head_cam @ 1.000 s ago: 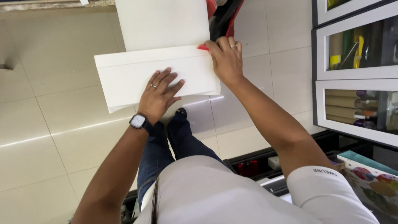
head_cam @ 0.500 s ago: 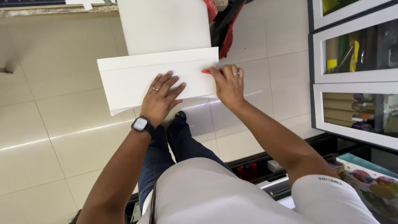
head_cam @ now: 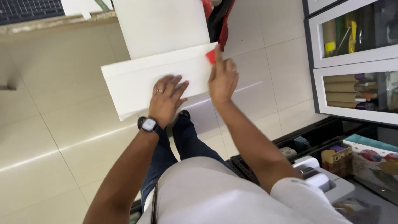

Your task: Applying a white adhesive film to a rectangular board using a squeegee and a roller to ensure a smooth finish.

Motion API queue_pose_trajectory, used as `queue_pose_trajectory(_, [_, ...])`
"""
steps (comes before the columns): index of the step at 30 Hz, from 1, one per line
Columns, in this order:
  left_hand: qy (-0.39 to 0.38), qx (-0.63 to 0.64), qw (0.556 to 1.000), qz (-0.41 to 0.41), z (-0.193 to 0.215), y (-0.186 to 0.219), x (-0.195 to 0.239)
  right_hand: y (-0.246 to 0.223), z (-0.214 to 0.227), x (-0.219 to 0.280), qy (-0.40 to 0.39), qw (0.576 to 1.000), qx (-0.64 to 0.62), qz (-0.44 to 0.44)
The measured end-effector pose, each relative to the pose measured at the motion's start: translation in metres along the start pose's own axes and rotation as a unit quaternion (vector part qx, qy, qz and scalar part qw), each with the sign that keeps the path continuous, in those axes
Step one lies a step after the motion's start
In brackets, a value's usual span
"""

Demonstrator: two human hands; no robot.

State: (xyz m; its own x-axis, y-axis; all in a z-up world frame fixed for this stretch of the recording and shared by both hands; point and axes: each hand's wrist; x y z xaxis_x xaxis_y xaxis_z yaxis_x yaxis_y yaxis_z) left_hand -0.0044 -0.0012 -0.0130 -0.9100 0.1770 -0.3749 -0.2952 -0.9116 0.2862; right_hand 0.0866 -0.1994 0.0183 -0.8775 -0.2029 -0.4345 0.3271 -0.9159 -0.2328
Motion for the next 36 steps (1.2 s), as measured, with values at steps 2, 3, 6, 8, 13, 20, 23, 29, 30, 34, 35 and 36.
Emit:
queue_pose_trajectory(2, [-0.009,0.006,1.000,-0.002,0.001,-0.003,-0.006,-0.019,-0.004,0.001,0.003,1.000,-0.013,-0.021])
queue_pose_trajectory(3, [-0.005,0.008,1.000,-0.003,0.000,-0.005,-0.009,-0.022,-0.008,0.001,-0.001,1.000,-0.012,-0.020])
queue_pose_trajectory(6, [-0.009,0.013,1.000,-0.010,0.000,-0.002,-0.002,-0.012,-0.020,0.010,0.010,0.998,0.028,-0.055])
queue_pose_trajectory(8, [-0.004,0.011,1.000,-0.019,-0.004,-0.007,-0.010,-0.022,-0.025,0.004,0.038,0.993,0.068,-0.084])
queue_pose_trajectory(13, [0.021,0.030,0.999,-0.040,0.000,-0.014,-0.009,-0.033,-0.019,0.001,0.021,0.993,0.085,-0.074])
queue_pose_trajectory(20, [0.035,0.062,0.997,-0.043,0.022,-0.033,0.002,-0.077,-0.040,0.021,0.010,0.995,0.063,-0.075])
queue_pose_trajectory(23, [-0.023,0.050,0.998,-0.026,0.046,-0.042,-0.002,-0.054,-0.035,0.004,-0.043,0.976,0.132,-0.168])
queue_pose_trajectory(29, [0.000,0.064,0.998,-0.022,0.039,-0.052,0.008,-0.108,-0.048,0.023,0.025,0.993,0.067,-0.095])
queue_pose_trajectory(30, [-0.010,0.070,0.997,-0.013,0.044,-0.053,0.010,-0.088,-0.040,0.016,-0.004,0.986,0.109,-0.122])
queue_pose_trajectory(34, [-0.018,0.079,0.997,0.012,0.052,-0.056,0.012,-0.083,-0.034,0.008,-0.001,0.972,0.147,-0.182])
queue_pose_trajectory(35, [-0.016,0.081,0.997,0.009,0.050,-0.057,0.012,-0.109,-0.040,0.014,0.002,0.972,0.149,-0.183])
queue_pose_trajectory(36, [-0.005,0.074,0.997,0.020,0.048,-0.057,0.013,-0.135,-0.045,0.021,0.026,0.984,0.116,-0.132])
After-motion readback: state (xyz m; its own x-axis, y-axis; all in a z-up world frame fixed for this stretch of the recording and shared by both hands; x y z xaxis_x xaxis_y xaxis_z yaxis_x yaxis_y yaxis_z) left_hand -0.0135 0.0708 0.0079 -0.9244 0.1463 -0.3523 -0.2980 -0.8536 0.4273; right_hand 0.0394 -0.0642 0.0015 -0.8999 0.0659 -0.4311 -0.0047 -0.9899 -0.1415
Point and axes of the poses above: each hand's wrist, its own x-axis away from the middle knuckle, its own z-axis out of the back of the hand, y = z × x, and after that the axes turned 5 degrees about -x, right-handed
